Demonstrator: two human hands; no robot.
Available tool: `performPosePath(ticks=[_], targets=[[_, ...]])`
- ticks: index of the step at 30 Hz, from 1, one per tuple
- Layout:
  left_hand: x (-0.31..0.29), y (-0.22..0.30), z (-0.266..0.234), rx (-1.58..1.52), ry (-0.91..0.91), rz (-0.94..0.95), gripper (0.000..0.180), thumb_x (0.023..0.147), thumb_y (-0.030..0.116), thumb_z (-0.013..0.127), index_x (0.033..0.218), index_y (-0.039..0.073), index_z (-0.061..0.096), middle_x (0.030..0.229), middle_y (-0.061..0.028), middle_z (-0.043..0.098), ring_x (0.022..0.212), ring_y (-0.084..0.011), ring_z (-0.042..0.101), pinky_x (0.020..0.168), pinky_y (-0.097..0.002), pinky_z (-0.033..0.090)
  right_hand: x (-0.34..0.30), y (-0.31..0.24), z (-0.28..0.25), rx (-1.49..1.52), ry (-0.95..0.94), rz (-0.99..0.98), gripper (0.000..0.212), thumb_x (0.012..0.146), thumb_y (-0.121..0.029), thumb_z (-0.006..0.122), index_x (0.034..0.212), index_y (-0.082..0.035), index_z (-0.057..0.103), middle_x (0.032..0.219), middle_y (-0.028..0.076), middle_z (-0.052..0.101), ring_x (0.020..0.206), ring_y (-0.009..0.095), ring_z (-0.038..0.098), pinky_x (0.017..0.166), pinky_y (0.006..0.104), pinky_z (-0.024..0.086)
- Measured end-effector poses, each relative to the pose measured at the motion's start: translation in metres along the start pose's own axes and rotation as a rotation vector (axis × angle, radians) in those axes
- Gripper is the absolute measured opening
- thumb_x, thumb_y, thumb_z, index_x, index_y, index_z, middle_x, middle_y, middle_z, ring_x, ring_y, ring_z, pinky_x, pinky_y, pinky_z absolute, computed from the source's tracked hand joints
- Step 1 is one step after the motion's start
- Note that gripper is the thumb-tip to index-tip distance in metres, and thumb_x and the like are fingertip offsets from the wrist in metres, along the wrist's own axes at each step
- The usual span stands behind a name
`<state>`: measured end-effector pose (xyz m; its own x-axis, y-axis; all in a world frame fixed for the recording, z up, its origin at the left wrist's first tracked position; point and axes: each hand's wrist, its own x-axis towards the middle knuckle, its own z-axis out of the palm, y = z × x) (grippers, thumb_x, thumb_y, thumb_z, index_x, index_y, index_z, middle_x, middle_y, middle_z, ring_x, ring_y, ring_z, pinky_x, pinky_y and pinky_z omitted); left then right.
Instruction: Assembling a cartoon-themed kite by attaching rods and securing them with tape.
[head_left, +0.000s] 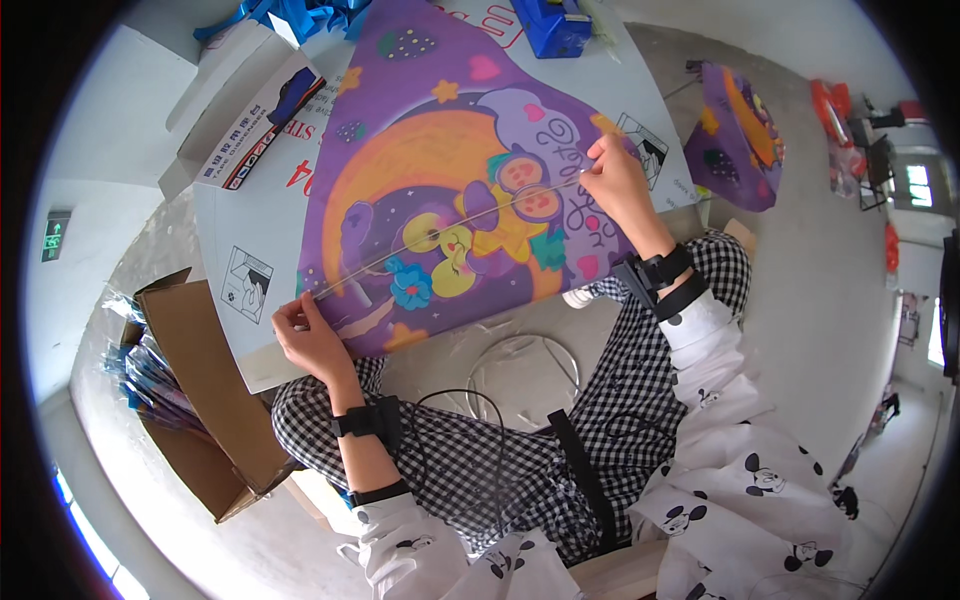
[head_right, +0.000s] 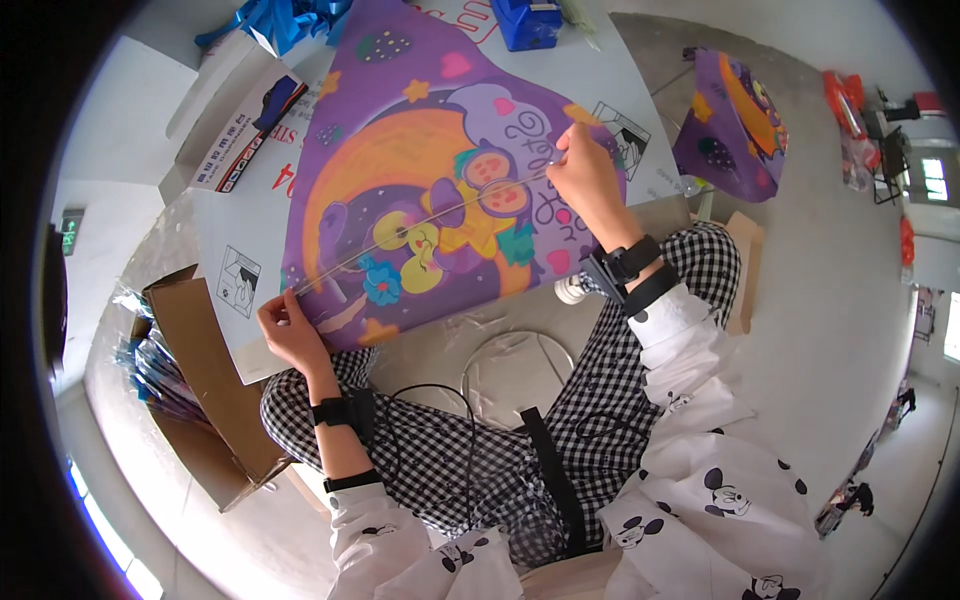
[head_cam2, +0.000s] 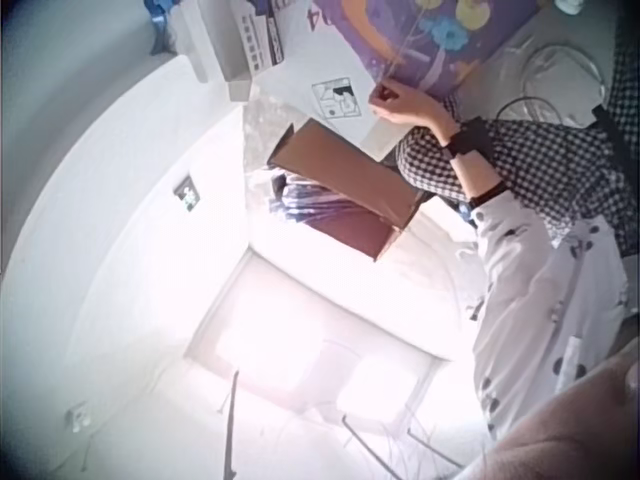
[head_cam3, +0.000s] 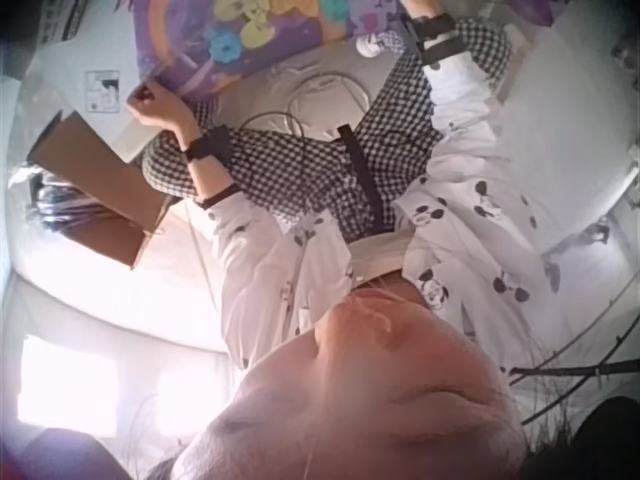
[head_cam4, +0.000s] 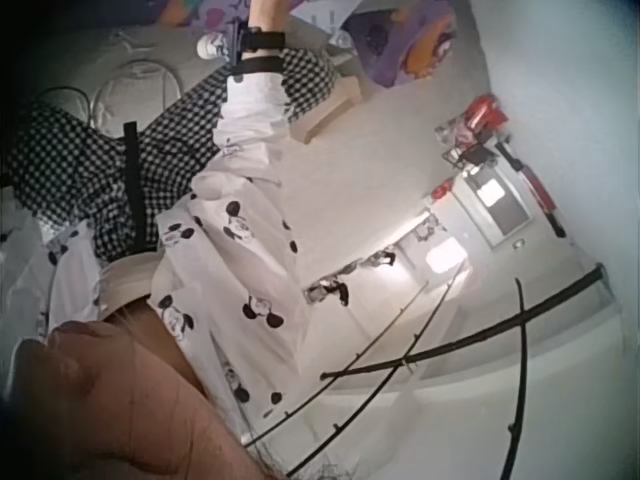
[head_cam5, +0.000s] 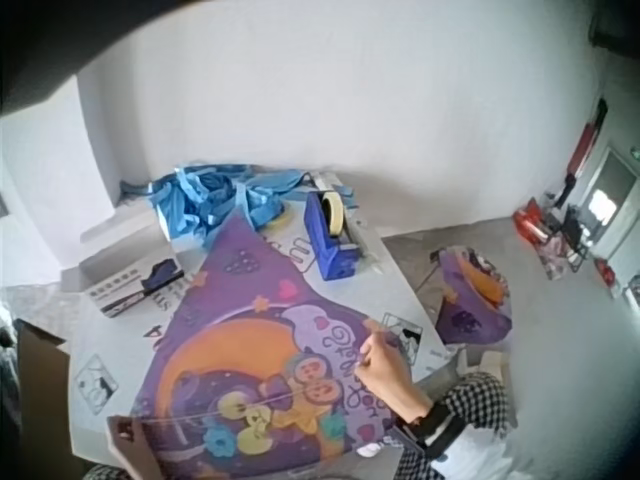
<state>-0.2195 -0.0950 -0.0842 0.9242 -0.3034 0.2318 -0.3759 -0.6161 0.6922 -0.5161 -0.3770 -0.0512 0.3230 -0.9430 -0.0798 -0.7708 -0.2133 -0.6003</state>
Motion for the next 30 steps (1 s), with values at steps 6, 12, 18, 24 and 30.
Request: performPosePath(ticks=[6, 12, 18, 24, 30], targets=[[0.0, -0.003, 0.0, 0.014, -0.007, -0.003, 0.022, 0.09, 0.019, 0.068, 0.083, 0.002, 0.057, 0.075, -0.0047, 0.057, 0.065, -0.0168, 0.051, 0.061, -0.0326, 0.045, 0.001, -0.001, 0.001, -0.02, 0.01, 0.014, 0.028, 0.075, -0.006, 0.066, 0.096, -0.001, 0.048, 0.076, 0.017, 0.064, 0.074, 0.036, 0.066, 0.065, 0.0416, 0.05], [0.0, -0.004, 0.001, 0.016, -0.015, 0.002, 0.022, 0.09, 0.019, 0.068, 0.083, 0.002, 0.057, 0.075, -0.0049, 0.056, 0.068, -0.018, 0.052, 0.065, -0.0335, 0.045, 0.003, -0.002, 0.003, -0.076, 0.017, 0.063, 0.03, 0.074, -0.007, 0.067, 0.097, -0.002, 0.049, 0.082, 0.018, 0.065, 0.081, 0.038, 0.065, 0.069, 0.0446, 0.05], [0.0, -0.004, 0.001, 0.032, -0.018, 0.015, 0.021, 0.09, 0.019, 0.067, 0.082, 0.002, 0.057, 0.076, -0.0049, 0.056, 0.07, -0.0188, 0.052, 0.066, -0.0348, 0.045, 0.002, -0.01, 0.006, -0.274, 0.051, 0.136, 0.034, 0.074, -0.014, 0.073, 0.1, -0.005, 0.052, 0.084, 0.012, 0.067, 0.083, 0.032, 0.067, 0.071, 0.0415, 0.051], [0.001, -0.003, -0.002, 0.05, -0.013, 0.025, 0.022, 0.09, 0.02, 0.067, 0.082, 0.002, 0.057, 0.076, -0.0047, 0.056, 0.072, -0.0188, 0.052, 0.068, -0.0347, 0.044, 0.003, 0.006, 0.005, -0.161, 0.023, 0.191, 0.038, 0.072, -0.019, 0.079, 0.098, -0.004, 0.055, 0.09, 0.013, 0.068, 0.086, 0.033, 0.066, 0.074, 0.0423, 0.051], [0.0, -0.001, 0.001, 0.043, -0.03, 0.003, 0.022, 0.091, 0.02, 0.067, 0.083, 0.003, 0.057, 0.076, -0.0044, 0.056, 0.074, -0.0192, 0.052, 0.069, -0.0347, 0.044, 0.018, 0.047, 0.006, 0.062, 0.04, 0.224, 0.035, 0.068, -0.015, 0.082, 0.092, -0.004, 0.058, 0.085, 0.009, 0.066, 0.079, 0.025, 0.065, 0.072, 0.0355, 0.051]])
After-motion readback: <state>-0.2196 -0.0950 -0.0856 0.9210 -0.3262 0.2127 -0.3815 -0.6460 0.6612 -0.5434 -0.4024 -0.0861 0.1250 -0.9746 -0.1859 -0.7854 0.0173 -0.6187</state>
